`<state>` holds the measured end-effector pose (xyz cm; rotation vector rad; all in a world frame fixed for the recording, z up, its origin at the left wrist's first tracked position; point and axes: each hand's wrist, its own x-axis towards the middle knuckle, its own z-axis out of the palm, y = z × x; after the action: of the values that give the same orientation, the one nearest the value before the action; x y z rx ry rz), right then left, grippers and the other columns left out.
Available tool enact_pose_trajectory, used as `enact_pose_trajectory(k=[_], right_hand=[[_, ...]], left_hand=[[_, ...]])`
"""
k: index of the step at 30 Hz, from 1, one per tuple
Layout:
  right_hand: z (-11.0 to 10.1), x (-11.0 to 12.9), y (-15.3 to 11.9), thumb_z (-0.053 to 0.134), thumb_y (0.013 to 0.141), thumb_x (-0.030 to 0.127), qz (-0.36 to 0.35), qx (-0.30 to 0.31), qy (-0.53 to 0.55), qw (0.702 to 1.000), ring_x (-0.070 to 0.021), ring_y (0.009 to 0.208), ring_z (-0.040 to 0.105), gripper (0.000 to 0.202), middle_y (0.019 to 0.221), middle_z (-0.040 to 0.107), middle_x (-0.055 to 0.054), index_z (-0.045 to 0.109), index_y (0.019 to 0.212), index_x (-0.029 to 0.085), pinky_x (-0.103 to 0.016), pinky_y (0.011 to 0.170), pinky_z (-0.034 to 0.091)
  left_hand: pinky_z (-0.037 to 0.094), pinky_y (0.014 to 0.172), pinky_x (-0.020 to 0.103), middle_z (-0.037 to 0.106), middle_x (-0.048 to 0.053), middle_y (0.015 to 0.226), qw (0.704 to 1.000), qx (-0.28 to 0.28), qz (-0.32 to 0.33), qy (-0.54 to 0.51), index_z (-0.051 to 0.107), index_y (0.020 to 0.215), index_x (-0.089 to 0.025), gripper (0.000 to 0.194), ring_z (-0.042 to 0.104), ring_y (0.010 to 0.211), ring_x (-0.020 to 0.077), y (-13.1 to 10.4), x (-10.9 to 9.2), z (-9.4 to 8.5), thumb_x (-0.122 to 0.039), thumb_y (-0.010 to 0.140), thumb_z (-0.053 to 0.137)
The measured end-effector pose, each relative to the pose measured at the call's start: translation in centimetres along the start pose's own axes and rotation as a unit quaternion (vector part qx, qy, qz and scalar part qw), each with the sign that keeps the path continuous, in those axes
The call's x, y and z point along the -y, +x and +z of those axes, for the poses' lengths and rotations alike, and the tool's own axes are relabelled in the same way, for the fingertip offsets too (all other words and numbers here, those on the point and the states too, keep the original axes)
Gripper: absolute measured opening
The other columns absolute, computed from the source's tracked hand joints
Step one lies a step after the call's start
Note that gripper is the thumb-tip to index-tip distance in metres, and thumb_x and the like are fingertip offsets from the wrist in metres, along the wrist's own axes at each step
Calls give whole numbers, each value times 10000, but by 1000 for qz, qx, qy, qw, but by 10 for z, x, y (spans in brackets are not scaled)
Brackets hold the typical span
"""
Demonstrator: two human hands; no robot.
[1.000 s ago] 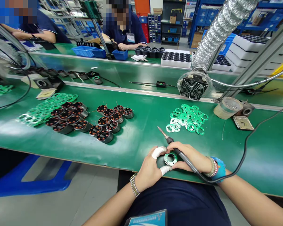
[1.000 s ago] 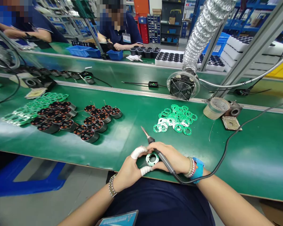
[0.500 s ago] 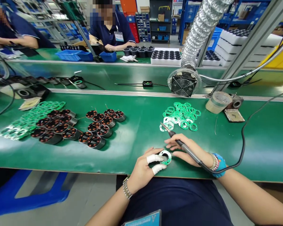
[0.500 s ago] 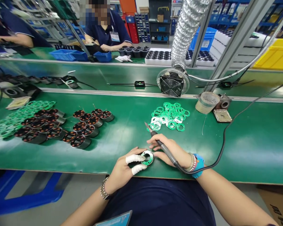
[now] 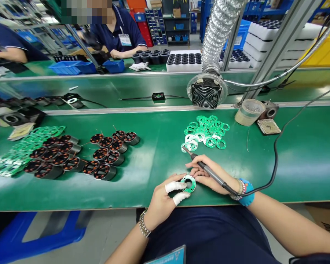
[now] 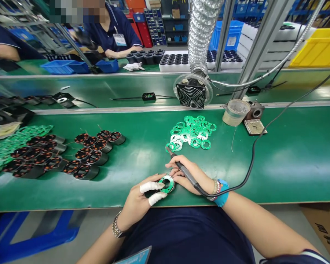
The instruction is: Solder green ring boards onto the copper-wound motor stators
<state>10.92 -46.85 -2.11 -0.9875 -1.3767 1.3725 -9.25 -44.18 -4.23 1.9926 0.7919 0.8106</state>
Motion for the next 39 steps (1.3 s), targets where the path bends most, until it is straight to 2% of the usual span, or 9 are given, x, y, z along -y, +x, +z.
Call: enact_pose_trajectory(k=[10,15,18,22,24,27,30,35,39], right_hand=[[6,5,1,526,805,120,4,-37,-61,997,-113,772,624,271,970,615,-55,422,1041,202,-309,752,525],[9,11,-11,545,816,140,-50,-75,-218,972,-145,849,620,274,947,620,-42,486,1074,212,-299,773,515],[14,12,-19,604,797,192,-95,-53,-315,943,-171,852,602,311,962,612,-48,493,1086,220,-308,757,509],[18,7,-22,592,817,197,-107,-29,-344,932,-171,825,586,294,937,597,-52,489,1093,213,-303,739,502],[18,4,-22,594,819,202,-102,-30,-343,933,-174,857,586,309,970,592,-59,485,1109,213,-306,769,495],[17,2,-22,595,820,207,-97,-32,-347,932,-179,879,589,328,992,590,-65,483,1128,216,-314,794,490],[16,0,-24,605,814,213,-88,-35,-351,931,-179,875,594,341,991,592,-63,486,1133,222,-320,800,492],[14,2,-23,601,815,220,-83,-27,-361,928,-179,867,594,334,979,592,-65,491,1130,219,-320,796,497],[16,9,-16,589,818,214,-101,-26,-374,921,-177,834,583,311,945,588,-66,496,1115,211,-310,747,501]], left_hand=[[543,814,345,666,79,1059,999,-20,33,7,644,869,-194,161,646,940,203,-2,-3,3,-163,718,689],[537,809,327,657,84,1026,992,-91,62,67,615,902,-185,182,638,930,193,-11,-11,19,-145,732,668],[517,843,327,640,90,1058,990,-102,57,76,605,930,-187,187,617,974,197,-14,-15,20,-144,752,640],[468,925,364,587,104,1181,999,13,-14,43,536,1131,-197,390,569,1071,219,-16,-13,-1,-176,753,629],[447,945,381,589,103,1187,996,39,-68,38,481,1214,-195,459,569,1071,217,-16,-10,-15,-171,771,597],[463,893,363,662,77,1036,992,39,-112,47,611,1044,-187,269,609,958,209,-12,-6,-25,-197,776,596],[486,793,313,692,57,855,987,26,-157,-16,677,813,-169,103,626,810,183,-2,-6,-23,-236,760,619],[482,631,243,641,19,686,938,24,-253,-235,654,714,-130,116,574,612,118,19,-10,-15,-241,685,670],[457,537,214,594,-1,623,902,68,-303,-301,611,677,-116,178,525,526,86,28,-11,-15,-262,629,702]])
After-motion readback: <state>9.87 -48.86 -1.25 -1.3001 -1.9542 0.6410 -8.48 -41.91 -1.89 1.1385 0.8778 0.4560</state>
